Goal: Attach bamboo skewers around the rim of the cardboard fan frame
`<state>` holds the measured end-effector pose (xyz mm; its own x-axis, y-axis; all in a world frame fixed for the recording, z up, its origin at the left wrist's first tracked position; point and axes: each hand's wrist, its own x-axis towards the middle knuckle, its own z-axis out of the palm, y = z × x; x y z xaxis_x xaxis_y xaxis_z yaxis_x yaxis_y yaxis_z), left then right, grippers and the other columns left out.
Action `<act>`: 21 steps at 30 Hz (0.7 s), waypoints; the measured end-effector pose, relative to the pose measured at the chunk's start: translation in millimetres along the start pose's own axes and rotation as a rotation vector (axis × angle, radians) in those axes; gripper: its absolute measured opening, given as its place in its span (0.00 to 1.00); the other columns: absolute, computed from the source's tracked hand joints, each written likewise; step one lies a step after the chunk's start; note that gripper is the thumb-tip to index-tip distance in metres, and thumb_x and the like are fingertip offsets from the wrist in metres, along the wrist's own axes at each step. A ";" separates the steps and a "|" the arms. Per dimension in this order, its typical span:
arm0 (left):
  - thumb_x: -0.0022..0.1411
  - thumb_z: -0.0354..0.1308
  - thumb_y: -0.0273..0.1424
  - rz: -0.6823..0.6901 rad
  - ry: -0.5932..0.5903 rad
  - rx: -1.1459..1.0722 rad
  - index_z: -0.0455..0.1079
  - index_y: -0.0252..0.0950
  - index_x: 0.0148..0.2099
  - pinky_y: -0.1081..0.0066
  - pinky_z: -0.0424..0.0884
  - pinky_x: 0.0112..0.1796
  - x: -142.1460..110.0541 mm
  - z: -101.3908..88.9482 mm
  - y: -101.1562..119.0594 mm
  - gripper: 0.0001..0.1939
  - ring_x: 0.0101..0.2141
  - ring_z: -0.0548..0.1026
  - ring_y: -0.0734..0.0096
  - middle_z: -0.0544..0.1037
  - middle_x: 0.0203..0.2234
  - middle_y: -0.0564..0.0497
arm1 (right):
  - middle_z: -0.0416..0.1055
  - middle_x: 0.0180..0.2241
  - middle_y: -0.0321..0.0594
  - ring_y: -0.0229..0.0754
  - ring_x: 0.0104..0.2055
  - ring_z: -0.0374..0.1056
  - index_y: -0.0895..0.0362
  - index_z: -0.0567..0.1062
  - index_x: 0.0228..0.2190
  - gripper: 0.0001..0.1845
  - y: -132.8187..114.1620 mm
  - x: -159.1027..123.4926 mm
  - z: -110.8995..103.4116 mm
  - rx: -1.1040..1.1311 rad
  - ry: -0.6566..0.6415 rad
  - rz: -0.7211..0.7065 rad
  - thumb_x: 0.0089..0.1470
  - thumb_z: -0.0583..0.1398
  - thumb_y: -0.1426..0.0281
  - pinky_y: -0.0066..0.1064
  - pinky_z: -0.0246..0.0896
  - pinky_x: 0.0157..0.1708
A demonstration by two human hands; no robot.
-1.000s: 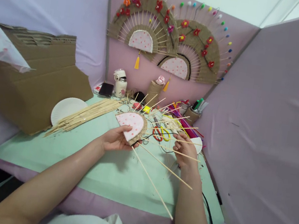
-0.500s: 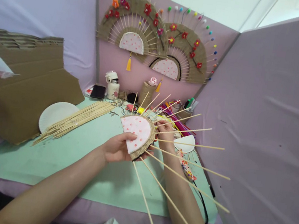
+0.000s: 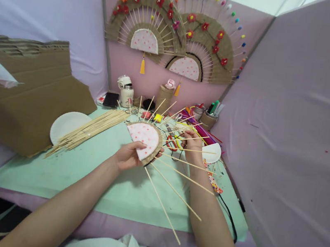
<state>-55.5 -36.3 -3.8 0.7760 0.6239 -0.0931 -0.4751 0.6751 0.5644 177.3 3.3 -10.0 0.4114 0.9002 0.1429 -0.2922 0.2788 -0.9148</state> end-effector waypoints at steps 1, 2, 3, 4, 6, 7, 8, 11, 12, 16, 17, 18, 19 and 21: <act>0.56 0.47 0.22 0.013 0.012 0.004 0.52 0.23 0.62 0.67 0.72 0.42 -0.5 -0.3 2.0 0.30 0.44 0.76 0.59 0.76 0.44 0.35 | 0.68 0.19 0.29 0.27 0.15 0.54 0.56 0.69 0.27 0.11 -0.7 0.6 -1.4 0.026 -0.007 0.013 0.36 0.63 0.71 0.20 0.47 0.13; 0.56 0.47 0.22 0.030 0.021 0.006 0.52 0.23 0.62 0.67 0.72 0.42 -1.1 -0.3 4.1 0.30 0.44 0.76 0.59 0.76 0.43 0.35 | 0.67 0.19 0.29 0.27 0.15 0.54 0.56 0.69 0.27 0.12 -1.8 1.4 -2.9 0.047 -0.018 0.036 0.36 0.63 0.71 0.19 0.46 0.13; 0.56 0.47 0.21 0.051 0.030 0.008 0.52 0.23 0.62 0.67 0.72 0.41 -1.7 -0.2 6.3 0.31 0.43 0.76 0.59 0.76 0.43 0.35 | 0.66 0.18 0.29 0.27 0.15 0.54 0.56 0.68 0.27 0.12 -3.2 2.1 -4.7 0.063 -0.031 0.066 0.35 0.64 0.70 0.19 0.45 0.12; 0.56 0.46 0.21 0.077 0.040 0.010 0.51 0.23 0.62 0.67 0.73 0.41 -2.5 0.1 8.6 0.31 0.43 0.76 0.59 0.76 0.43 0.35 | 0.66 0.18 0.28 0.27 0.15 0.53 0.56 0.68 0.27 0.13 -5.0 2.8 -6.5 0.079 -0.048 0.098 0.35 0.64 0.70 0.18 0.44 0.12; 0.57 0.46 0.21 0.130 0.063 0.017 0.51 0.24 0.63 0.66 0.73 0.41 -4.3 0.3 13.0 0.30 0.44 0.76 0.59 0.76 0.43 0.35 | 0.63 0.16 0.26 0.26 0.14 0.51 0.56 0.67 0.27 0.14 -10.1 3.4 -10.3 0.124 -0.091 0.152 0.35 0.65 0.70 0.17 0.42 0.12; 0.57 0.46 0.21 0.155 0.075 0.022 0.51 0.24 0.63 0.66 0.73 0.40 -5.1 0.1 15.2 0.30 0.44 0.75 0.58 0.76 0.44 0.35 | 0.61 0.16 0.25 0.25 0.13 0.49 0.56 0.67 0.27 0.14 -13.2 3.3 -12.2 0.153 -0.117 0.171 0.36 0.66 0.70 0.17 0.40 0.11; 0.57 0.46 0.22 0.180 0.086 0.026 0.51 0.24 0.63 0.66 0.74 0.40 -5.8 -0.2 17.2 0.30 0.44 0.75 0.58 0.76 0.44 0.35 | 0.60 0.15 0.24 0.24 0.13 0.48 0.56 0.67 0.27 0.15 -16.6 3.0 -13.9 0.185 -0.143 0.181 0.36 0.66 0.70 0.16 0.40 0.11; 0.57 0.46 0.22 0.245 0.123 0.027 0.52 0.24 0.63 0.64 0.74 0.41 -6.9 -2.1 22.1 0.30 0.44 0.75 0.58 0.76 0.44 0.35 | 0.61 0.17 0.24 0.24 0.14 0.47 0.56 0.67 0.29 0.15 -26.7 1.6 -18.6 0.277 -0.217 0.175 0.38 0.67 0.70 0.16 0.42 0.12; 0.57 0.46 0.22 0.261 0.136 0.023 0.52 0.24 0.63 0.63 0.74 0.42 -6.8 -2.8 23.4 0.30 0.44 0.75 0.58 0.76 0.43 0.35 | 0.61 0.17 0.24 0.24 0.14 0.48 0.55 0.67 0.29 0.15 -29.8 1.2 -20.0 0.304 -0.232 0.167 0.39 0.67 0.70 0.16 0.43 0.12; 0.56 0.46 0.22 0.295 0.182 0.019 0.52 0.23 0.62 0.61 0.73 0.43 -5.2 -4.4 26.5 0.30 0.43 0.76 0.57 0.77 0.42 0.35 | 0.62 0.18 0.25 0.24 0.14 0.47 0.55 0.68 0.29 0.13 -38.8 0.0 -24.7 0.364 -0.243 0.102 0.41 0.66 0.69 0.16 0.45 0.12; 0.56 0.46 0.22 0.297 0.192 0.018 0.52 0.23 0.62 0.62 0.74 0.42 -4.8 -4.1 26.7 0.30 0.43 0.76 0.57 0.77 0.42 0.35 | 0.62 0.18 0.25 0.24 0.14 0.47 0.55 0.68 0.29 0.12 -40.3 -0.5 -25.4 0.364 -0.246 0.077 0.42 0.66 0.69 0.16 0.45 0.12; 0.57 0.45 0.22 0.298 0.201 0.015 0.52 0.23 0.62 0.63 0.74 0.41 -4.4 -3.6 26.8 0.30 0.43 0.76 0.58 0.77 0.41 0.35 | 0.62 0.18 0.25 0.24 0.14 0.46 0.54 0.68 0.29 0.12 -41.6 -1.1 -25.9 0.361 -0.254 0.051 0.42 0.66 0.68 0.16 0.46 0.13; 0.57 0.45 0.22 0.296 0.208 0.010 0.52 0.22 0.62 0.64 0.74 0.40 -4.2 -2.8 26.6 0.30 0.43 0.76 0.58 0.77 0.41 0.35 | 0.62 0.18 0.25 0.24 0.14 0.46 0.54 0.69 0.29 0.11 -42.7 -1.8 -26.1 0.355 -0.266 0.024 0.43 0.66 0.68 0.16 0.47 0.13; 0.57 0.45 0.21 0.285 0.221 -0.004 0.52 0.23 0.62 0.65 0.75 0.40 -4.1 -0.8 25.8 0.29 0.42 0.77 0.59 0.78 0.41 0.35 | 0.63 0.19 0.26 0.24 0.14 0.47 0.54 0.69 0.29 0.10 -44.1 -3.2 -26.0 0.346 -0.291 -0.022 0.44 0.65 0.68 0.17 0.49 0.14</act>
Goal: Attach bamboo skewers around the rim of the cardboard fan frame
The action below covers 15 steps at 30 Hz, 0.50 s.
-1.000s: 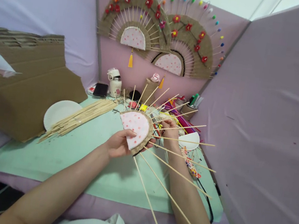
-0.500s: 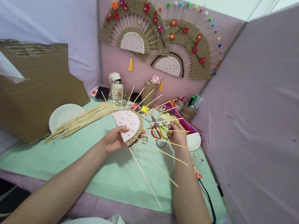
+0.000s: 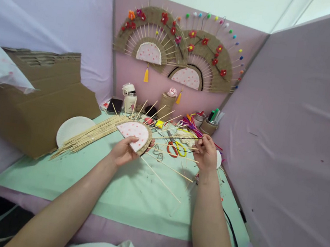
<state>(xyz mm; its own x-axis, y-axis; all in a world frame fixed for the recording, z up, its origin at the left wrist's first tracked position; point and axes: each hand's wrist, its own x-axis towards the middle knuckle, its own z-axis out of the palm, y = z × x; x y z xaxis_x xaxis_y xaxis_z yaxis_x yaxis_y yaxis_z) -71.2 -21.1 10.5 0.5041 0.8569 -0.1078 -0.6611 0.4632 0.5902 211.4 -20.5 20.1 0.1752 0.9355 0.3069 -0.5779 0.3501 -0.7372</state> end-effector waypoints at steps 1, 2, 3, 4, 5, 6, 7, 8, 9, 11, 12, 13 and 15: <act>0.57 0.44 0.21 -0.011 0.005 -0.003 0.51 0.23 0.62 0.65 0.75 0.40 -0.4 0.9 -0.5 0.29 0.42 0.77 0.59 0.78 0.40 0.36 | 0.64 0.19 0.26 0.25 0.14 0.48 0.54 0.69 0.29 0.09 -0.3 -0.3 0.4 0.000 -0.008 -0.015 0.44 0.65 0.68 0.17 0.50 0.14; 0.57 0.44 0.21 -0.025 0.006 -0.003 0.51 0.23 0.62 0.64 0.75 0.40 -0.8 1.7 -1.2 0.29 0.42 0.77 0.59 0.78 0.40 0.36 | 0.65 0.20 0.26 0.25 0.15 0.50 0.53 0.69 0.29 0.09 -0.3 -0.3 0.7 0.005 -0.005 -0.025 0.45 0.65 0.68 0.17 0.51 0.15; 0.57 0.45 0.21 -0.039 0.006 0.001 0.51 0.22 0.62 0.63 0.74 0.41 -1.2 2.2 -1.8 0.29 0.42 0.77 0.59 0.78 0.41 0.35 | 0.66 0.21 0.27 0.25 0.16 0.53 0.53 0.69 0.29 0.09 -0.1 0.0 0.7 0.014 0.009 -0.031 0.44 0.65 0.69 0.17 0.53 0.16; 0.57 0.45 0.21 -0.050 0.007 0.006 0.51 0.22 0.62 0.62 0.74 0.42 -1.5 2.3 -2.3 0.30 0.43 0.76 0.58 0.77 0.41 0.35 | 0.67 0.22 0.27 0.25 0.17 0.56 0.53 0.70 0.29 0.09 0.3 0.6 0.4 0.026 0.034 -0.030 0.44 0.65 0.69 0.17 0.55 0.17; 0.57 0.45 0.21 -0.055 0.008 0.012 0.52 0.23 0.62 0.62 0.74 0.42 -1.6 2.1 -2.8 0.30 0.43 0.76 0.58 0.77 0.41 0.35 | 0.68 0.23 0.27 0.26 0.19 0.59 0.53 0.70 0.29 0.10 1.0 1.5 -0.3 0.041 0.067 -0.024 0.43 0.65 0.70 0.17 0.58 0.18; 0.56 0.46 0.20 -0.055 0.008 0.019 0.52 0.23 0.62 0.62 0.74 0.43 -1.7 1.6 -3.1 0.30 0.43 0.76 0.58 0.77 0.41 0.35 | 0.69 0.23 0.27 0.27 0.21 0.62 0.53 0.70 0.29 0.10 1.8 2.6 -1.4 0.058 0.105 -0.012 0.43 0.66 0.71 0.17 0.60 0.19; 0.56 0.46 0.20 -0.052 0.004 0.026 0.52 0.23 0.62 0.62 0.73 0.43 -1.7 0.8 -3.3 0.30 0.43 0.76 0.58 0.77 0.42 0.35 | 0.69 0.24 0.27 0.27 0.22 0.64 0.53 0.70 0.29 0.11 2.7 3.8 -2.9 0.075 0.141 0.005 0.42 0.66 0.71 0.17 0.62 0.20; 0.56 0.46 0.20 -0.050 -0.002 0.031 0.52 0.23 0.62 0.62 0.73 0.43 -1.7 -0.1 -3.4 0.30 0.43 0.76 0.57 0.77 0.42 0.35 | 0.70 0.24 0.27 0.27 0.23 0.65 0.53 0.70 0.29 0.11 3.8 5.0 -4.6 0.093 0.173 0.027 0.42 0.66 0.72 0.17 0.63 0.21; 0.56 0.46 0.20 -0.051 -0.015 0.036 0.52 0.24 0.62 0.62 0.74 0.43 -1.8 -1.1 -3.4 0.30 0.43 0.76 0.57 0.77 0.42 0.35 | 0.70 0.24 0.27 0.27 0.23 0.65 0.54 0.70 0.29 0.12 4.9 6.4 -6.6 0.110 0.199 0.054 0.41 0.67 0.72 0.16 0.63 0.20; 0.56 0.47 0.21 -0.067 -0.057 0.045 0.52 0.24 0.62 0.62 0.74 0.42 -2.5 -2.7 -3.5 0.30 0.43 0.76 0.57 0.77 0.42 0.35 | 0.70 0.23 0.27 0.25 0.20 0.64 0.55 0.70 0.28 0.11 7.4 9.0 -10.6 0.129 0.225 0.125 0.42 0.67 0.73 0.14 0.62 0.18; 0.56 0.47 0.21 -0.078 -0.081 0.049 0.52 0.24 0.62 0.62 0.74 0.41 -3.1 -3.1 -3.7 0.30 0.43 0.76 0.57 0.77 0.42 0.35 | 0.70 0.22 0.27 0.24 0.19 0.63 0.55 0.70 0.28 0.11 8.7 10.4 -12.3 0.134 0.229 0.170 0.42 0.66 0.74 0.12 0.62 0.17; 0.56 0.47 0.21 -0.088 -0.104 0.051 0.52 0.24 0.62 0.63 0.74 0.41 -3.8 -3.3 -4.0 0.30 0.43 0.76 0.57 0.77 0.43 0.35 | 0.69 0.22 0.27 0.24 0.18 0.62 0.56 0.69 0.27 0.10 10.2 11.7 -13.8 0.139 0.227 0.220 0.43 0.66 0.75 0.12 0.62 0.17; 0.56 0.47 0.22 -0.106 -0.140 0.051 0.52 0.24 0.62 0.64 0.74 0.41 -5.6 -2.6 -5.3 0.30 0.43 0.76 0.58 0.77 0.43 0.35 | 0.70 0.21 0.28 0.25 0.19 0.64 0.57 0.69 0.26 0.09 13.9 14.4 -15.1 0.157 0.232 0.316 0.44 0.64 0.79 0.12 0.64 0.18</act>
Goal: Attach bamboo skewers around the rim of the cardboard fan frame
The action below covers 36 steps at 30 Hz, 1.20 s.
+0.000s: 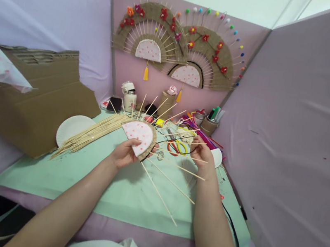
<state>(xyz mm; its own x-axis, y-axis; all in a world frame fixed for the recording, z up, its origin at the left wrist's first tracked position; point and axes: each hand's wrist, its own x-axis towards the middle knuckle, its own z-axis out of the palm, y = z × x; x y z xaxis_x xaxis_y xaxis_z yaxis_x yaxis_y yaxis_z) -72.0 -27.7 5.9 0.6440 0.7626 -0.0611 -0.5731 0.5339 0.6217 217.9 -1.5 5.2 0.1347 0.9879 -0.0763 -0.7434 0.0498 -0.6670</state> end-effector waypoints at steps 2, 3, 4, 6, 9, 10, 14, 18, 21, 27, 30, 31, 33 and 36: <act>0.56 0.47 0.22 -0.020 -0.026 -0.003 0.52 0.24 0.62 0.65 0.74 0.40 -1.4 1.6 -1.8 0.31 0.42 0.76 0.58 0.77 0.43 0.35 | 0.71 0.23 0.31 0.28 0.23 0.69 0.57 0.70 0.25 0.10 4.3 3.3 0.5 0.019 0.025 0.058 0.44 0.62 0.82 0.14 0.68 0.20; 0.56 0.47 0.23 -0.031 -0.038 -0.003 0.52 0.24 0.63 0.66 0.74 0.40 -1.9 2.4 -2.8 0.31 0.42 0.77 0.58 0.77 0.43 0.35 | 0.72 0.24 0.33 0.30 0.25 0.71 0.56 0.70 0.25 0.10 7.3 4.5 1.3 0.026 0.036 0.063 0.44 0.62 0.83 0.16 0.70 0.21; 0.56 0.47 0.23 -0.042 -0.053 -0.001 0.51 0.24 0.63 0.65 0.74 0.40 -2.4 2.9 -3.7 0.31 0.42 0.77 0.58 0.77 0.43 0.35 | 0.73 0.26 0.34 0.32 0.28 0.72 0.56 0.70 0.24 0.11 10.7 5.4 2.2 0.028 0.039 0.052 0.44 0.61 0.84 0.18 0.71 0.22; 0.56 0.48 0.23 -0.063 -0.092 0.002 0.51 0.25 0.63 0.65 0.73 0.41 -2.9 3.1 -5.5 0.31 0.42 0.77 0.58 0.77 0.43 0.35 | 0.75 0.29 0.35 0.35 0.32 0.74 0.55 0.71 0.25 0.11 18.6 6.4 4.3 0.016 0.008 0.012 0.44 0.61 0.84 0.21 0.74 0.26; 0.56 0.48 0.24 -0.085 -0.147 -0.005 0.53 0.25 0.63 0.65 0.72 0.41 -3.0 0.8 -7.8 0.31 0.42 0.76 0.58 0.76 0.44 0.35 | 0.75 0.32 0.35 0.36 0.37 0.74 0.55 0.71 0.25 0.12 30.8 5.7 7.9 -0.008 -0.047 -0.042 0.42 0.62 0.84 0.24 0.74 0.32; 0.56 0.48 0.24 -0.090 -0.162 -0.008 0.54 0.25 0.62 0.65 0.72 0.41 -3.0 -0.3 -8.5 0.30 0.43 0.76 0.58 0.76 0.44 0.35 | 0.75 0.32 0.35 0.35 0.38 0.73 0.55 0.72 0.26 0.13 34.3 5.1 9.1 -0.014 -0.058 -0.054 0.42 0.62 0.84 0.24 0.74 0.34; 0.56 0.49 0.25 -0.140 -0.226 0.020 0.58 0.25 0.60 0.64 0.72 0.41 -3.1 -2.3 -12.8 0.28 0.43 0.76 0.57 0.76 0.45 0.34 | 0.75 0.32 0.34 0.34 0.38 0.73 0.54 0.71 0.28 0.13 43.9 1.9 12.7 -0.052 -0.119 -0.081 0.40 0.64 0.81 0.24 0.72 0.35; 0.55 0.50 0.26 -0.182 -0.285 0.071 0.63 0.23 0.56 0.62 0.71 0.42 -3.4 3.8 -20.3 0.25 0.43 0.76 0.55 0.75 0.46 0.32 | 0.75 0.33 0.33 0.35 0.38 0.72 0.54 0.71 0.29 0.13 47.3 0.0 14.6 -0.088 -0.205 -0.074 0.40 0.66 0.77 0.25 0.71 0.33; 0.53 0.50 0.23 -0.145 -0.290 0.082 0.64 0.24 0.55 0.62 0.70 0.43 -2.9 9.5 -26.4 0.25 0.46 0.74 0.53 0.74 0.47 0.33 | 0.75 0.32 0.32 0.34 0.37 0.72 0.54 0.71 0.28 0.13 46.8 -0.8 16.6 -0.102 -0.177 -0.069 0.40 0.66 0.78 0.24 0.71 0.33; 0.50 0.49 0.19 -0.124 -0.233 0.062 0.58 0.28 0.60 0.62 0.70 0.43 -1.2 9.0 -31.1 0.32 0.45 0.74 0.55 0.75 0.46 0.36 | 0.75 0.33 0.34 0.34 0.38 0.72 0.54 0.71 0.27 0.11 42.3 -4.0 19.0 -0.081 -0.115 -0.066 0.41 0.65 0.78 0.24 0.71 0.33; 0.50 0.50 0.20 -0.129 -0.203 0.056 0.59 0.28 0.60 0.60 0.71 0.42 -0.4 4.8 -31.0 0.32 0.44 0.75 0.54 0.76 0.44 0.36 | 0.74 0.33 0.32 0.34 0.37 0.72 0.53 0.71 0.28 0.12 39.9 -5.0 17.7 -0.088 -0.103 -0.100 0.40 0.65 0.78 0.25 0.71 0.32; 0.49 0.50 0.20 -0.127 -0.188 0.055 0.60 0.28 0.59 0.60 0.71 0.41 -0.2 3.5 -30.9 0.32 0.43 0.76 0.54 0.77 0.43 0.36 | 0.74 0.32 0.31 0.34 0.36 0.72 0.53 0.71 0.28 0.13 38.7 -5.1 17.1 -0.092 -0.096 -0.101 0.40 0.65 0.78 0.25 0.70 0.31; 0.49 0.50 0.19 -0.116 -0.166 0.054 0.62 0.28 0.57 0.60 0.72 0.40 0.3 1.3 -30.9 0.30 0.40 0.77 0.55 0.78 0.42 0.37 | 0.74 0.32 0.30 0.32 0.33 0.71 0.53 0.70 0.28 0.13 34.7 -5.2 15.8 -0.090 -0.084 -0.088 0.39 0.65 0.78 0.22 0.69 0.28; 0.49 0.50 0.19 -0.098 -0.152 0.040 0.65 0.27 0.54 0.59 0.73 0.38 0.7 -0.2 -30.4 0.27 0.38 0.77 0.56 0.77 0.42 0.37 | 0.73 0.29 0.30 0.28 0.26 0.68 0.54 0.70 0.28 0.12 25.2 -5.0 13.2 -0.033 -0.075 -0.037 0.40 0.64 0.79 0.16 0.63 0.20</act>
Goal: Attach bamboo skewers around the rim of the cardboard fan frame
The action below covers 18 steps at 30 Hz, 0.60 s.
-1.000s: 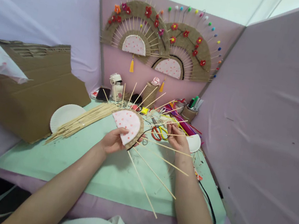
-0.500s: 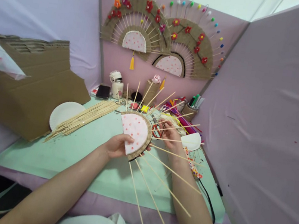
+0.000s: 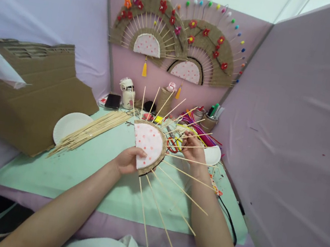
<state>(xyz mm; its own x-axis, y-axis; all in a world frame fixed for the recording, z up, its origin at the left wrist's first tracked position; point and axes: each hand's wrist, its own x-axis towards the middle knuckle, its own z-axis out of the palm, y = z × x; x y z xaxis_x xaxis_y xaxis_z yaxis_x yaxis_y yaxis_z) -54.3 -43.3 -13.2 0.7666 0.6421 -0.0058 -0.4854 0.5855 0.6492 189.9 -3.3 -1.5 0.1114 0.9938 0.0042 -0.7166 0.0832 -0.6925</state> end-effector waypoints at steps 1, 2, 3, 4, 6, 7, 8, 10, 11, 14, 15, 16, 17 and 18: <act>0.49 0.50 0.19 0.005 0.007 -0.006 0.66 0.27 0.53 0.59 0.73 0.38 0.1 -0.1 0.5 0.27 0.38 0.78 0.56 0.78 0.42 0.37 | 0.72 0.27 0.29 0.26 0.23 0.65 0.55 0.69 0.28 0.12 -3.9 0.0 -1.2 0.032 0.005 0.020 0.40 0.63 0.79 0.15 0.60 0.18; 0.49 0.50 0.19 0.014 0.018 -0.014 0.66 0.27 0.53 0.58 0.73 0.38 0.2 -0.1 1.1 0.26 0.38 0.77 0.56 0.78 0.41 0.37 | 0.71 0.26 0.29 0.25 0.20 0.62 0.55 0.69 0.28 0.11 -8.0 0.0 -2.6 0.064 0.009 0.038 0.41 0.63 0.79 0.13 0.57 0.15; 0.49 0.49 0.19 0.024 0.033 -0.022 0.66 0.27 0.53 0.58 0.73 0.39 0.4 0.1 2.0 0.26 0.38 0.77 0.56 0.78 0.41 0.37 | 0.70 0.24 0.28 0.24 0.18 0.60 0.55 0.69 0.28 0.11 -12.3 -0.3 -3.9 0.092 0.008 0.049 0.41 0.63 0.79 0.13 0.53 0.13; 0.49 0.49 0.19 0.038 0.050 -0.028 0.65 0.27 0.54 0.57 0.73 0.39 0.6 0.5 3.2 0.27 0.38 0.77 0.56 0.78 0.40 0.37 | 0.69 0.23 0.27 0.24 0.17 0.57 0.55 0.68 0.27 0.10 -16.5 -0.8 -5.2 0.113 0.004 0.051 0.42 0.63 0.78 0.12 0.51 0.12; 0.49 0.49 0.19 0.080 0.090 -0.041 0.64 0.27 0.55 0.57 0.73 0.39 0.8 2.2 6.3 0.29 0.39 0.77 0.55 0.78 0.40 0.37 | 0.66 0.21 0.27 0.23 0.15 0.53 0.56 0.67 0.26 0.09 -24.2 -2.4 -7.4 0.131 -0.003 0.039 0.42 0.63 0.77 0.13 0.48 0.10; 0.49 0.49 0.19 0.102 0.110 -0.048 0.63 0.28 0.56 0.57 0.73 0.39 0.9 3.5 8.1 0.30 0.39 0.77 0.55 0.78 0.40 0.38 | 0.66 0.20 0.27 0.24 0.15 0.52 0.56 0.67 0.26 0.08 -27.6 -3.5 -8.1 0.133 -0.006 0.028 0.43 0.63 0.76 0.13 0.48 0.10; 0.48 0.49 0.19 0.123 0.128 -0.054 0.62 0.28 0.57 0.57 0.73 0.40 0.8 5.0 10.0 0.31 0.40 0.77 0.55 0.78 0.40 0.38 | 0.65 0.20 0.27 0.24 0.14 0.51 0.56 0.67 0.26 0.08 -30.5 -4.9 -8.5 0.129 -0.011 0.016 0.43 0.63 0.75 0.14 0.48 0.10; 0.48 0.48 0.19 0.148 0.160 -0.071 0.60 0.29 0.59 0.57 0.73 0.40 0.5 8.3 13.4 0.32 0.41 0.77 0.55 0.78 0.41 0.38 | 0.65 0.21 0.27 0.24 0.14 0.49 0.55 0.67 0.26 0.09 -35.1 -7.9 -8.4 0.105 -0.020 -0.022 0.43 0.64 0.74 0.15 0.48 0.10; 0.48 0.48 0.19 0.152 0.173 -0.079 0.59 0.29 0.59 0.56 0.73 0.41 0.3 9.8 14.6 0.33 0.41 0.76 0.55 0.78 0.41 0.38 | 0.65 0.21 0.27 0.24 0.14 0.49 0.55 0.68 0.27 0.09 -36.8 -9.5 -7.9 0.088 -0.024 -0.051 0.43 0.64 0.73 0.15 0.48 0.11; 0.47 0.48 0.19 0.145 0.194 -0.097 0.59 0.29 0.59 0.56 0.73 0.40 0.0 12.2 16.1 0.33 0.42 0.76 0.55 0.78 0.41 0.38 | 0.65 0.22 0.27 0.25 0.15 0.49 0.53 0.70 0.29 0.09 -40.7 -14.3 -6.0 0.029 -0.039 -0.154 0.43 0.64 0.72 0.16 0.49 0.12; 0.48 0.48 0.19 0.138 0.196 -0.100 0.59 0.29 0.59 0.57 0.73 0.40 0.1 12.1 15.9 0.33 0.42 0.76 0.55 0.78 0.41 0.38 | 0.65 0.22 0.27 0.25 0.15 0.49 0.52 0.70 0.29 0.09 -41.8 -15.8 -5.3 0.014 -0.048 -0.187 0.43 0.64 0.72 0.16 0.48 0.12; 0.48 0.48 0.19 0.131 0.194 -0.104 0.59 0.29 0.59 0.57 0.73 0.39 0.1 11.6 15.5 0.33 0.41 0.76 0.55 0.78 0.41 0.38 | 0.65 0.22 0.28 0.26 0.16 0.49 0.52 0.70 0.30 0.09 -43.0 -17.3 -4.8 0.002 -0.061 -0.217 0.43 0.64 0.71 0.17 0.48 0.12; 0.48 0.48 0.19 0.122 0.191 -0.106 0.59 0.30 0.59 0.58 0.73 0.39 0.3 10.8 14.9 0.33 0.41 0.76 0.56 0.78 0.41 0.38 | 0.65 0.23 0.28 0.26 0.16 0.49 0.51 0.71 0.30 0.09 -44.2 -18.7 -4.3 -0.008 -0.076 -0.247 0.43 0.64 0.71 0.17 0.48 0.12; 0.48 0.48 0.19 0.111 0.185 -0.107 0.59 0.30 0.59 0.58 0.73 0.39 0.5 9.7 14.2 0.32 0.41 0.76 0.56 0.78 0.41 0.39 | 0.66 0.23 0.28 0.26 0.16 0.49 0.51 0.71 0.29 0.09 -45.5 -20.0 -3.9 -0.019 -0.087 -0.276 0.43 0.64 0.71 0.17 0.48 0.12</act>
<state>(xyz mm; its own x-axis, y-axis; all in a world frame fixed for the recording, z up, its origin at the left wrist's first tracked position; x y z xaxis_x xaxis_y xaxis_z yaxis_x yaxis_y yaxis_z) -56.7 -39.5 3.4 0.6209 0.7793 -0.0843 -0.6116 0.5489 0.5698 223.0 -27.2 27.1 0.2399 0.9366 0.2556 -0.6547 0.3505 -0.6697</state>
